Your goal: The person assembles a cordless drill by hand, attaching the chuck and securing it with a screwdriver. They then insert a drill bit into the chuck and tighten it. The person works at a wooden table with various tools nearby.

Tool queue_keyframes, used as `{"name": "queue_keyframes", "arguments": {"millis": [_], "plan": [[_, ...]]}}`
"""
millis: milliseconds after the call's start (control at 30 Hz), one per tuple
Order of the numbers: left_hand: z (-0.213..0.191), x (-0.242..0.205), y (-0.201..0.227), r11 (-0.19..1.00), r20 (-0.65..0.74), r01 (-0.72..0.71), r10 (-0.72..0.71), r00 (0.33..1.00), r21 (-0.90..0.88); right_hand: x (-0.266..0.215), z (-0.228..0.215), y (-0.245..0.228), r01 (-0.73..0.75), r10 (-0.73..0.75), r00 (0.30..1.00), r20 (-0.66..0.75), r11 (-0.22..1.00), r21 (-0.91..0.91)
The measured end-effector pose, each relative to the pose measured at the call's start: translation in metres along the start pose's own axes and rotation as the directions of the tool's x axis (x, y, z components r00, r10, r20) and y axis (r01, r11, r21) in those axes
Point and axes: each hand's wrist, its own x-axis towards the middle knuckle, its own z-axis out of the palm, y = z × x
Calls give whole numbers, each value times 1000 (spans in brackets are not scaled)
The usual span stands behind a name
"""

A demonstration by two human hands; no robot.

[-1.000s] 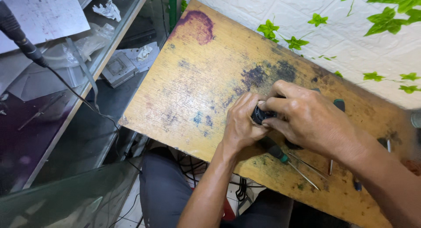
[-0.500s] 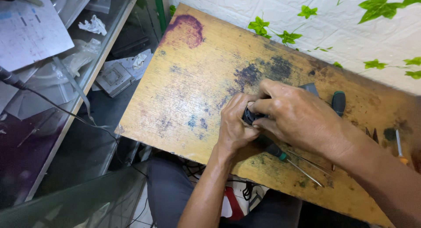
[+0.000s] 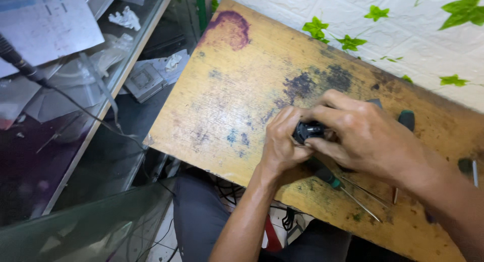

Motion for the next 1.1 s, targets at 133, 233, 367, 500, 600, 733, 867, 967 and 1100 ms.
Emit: {"name": "queue_keyframes", "arguments": {"millis": [133, 233, 367, 500, 600, 733, 867, 967, 1100], "plan": [[-3, -2, 0, 999, 21, 19, -20, 1000, 43, 1, -1, 1, -18, 18, 999, 47, 1000, -4], [-4, -4, 1, 999, 26, 47, -47, 999, -11, 0, -3, -1, -5, 8, 999, 54, 998, -60], [-3, -3, 1, 998, 26, 60, -60, 998, 21, 0, 0, -1, -45, 45, 999, 14, 998, -50], [-3, -1, 4, 998, 7, 49, -49, 999, 27, -1, 6, 2, 37, -36, 996, -81, 999, 9], [-4, -2, 7, 995, 9, 92, -93, 996, 41, 0, 9, -1, -67, 67, 995, -73, 998, 7], [-4, -3, 3, 998, 7, 55, -56, 998, 44, -5, 13, -4, -27, 27, 990, -136, 1000, 3], [-5, -3, 2, 998, 23, 52, -53, 998, 44, -7, 9, -10, 1, -6, 990, -142, 999, -38], [-4, -3, 1, 999, 21, 47, -48, 999, 26, -8, 5, -14, 9, -17, 993, -119, 998, -69], [-4, -2, 1, 998, 33, 36, -38, 999, 52, -8, 7, -15, 29, -36, 989, -141, 998, -54]]}}
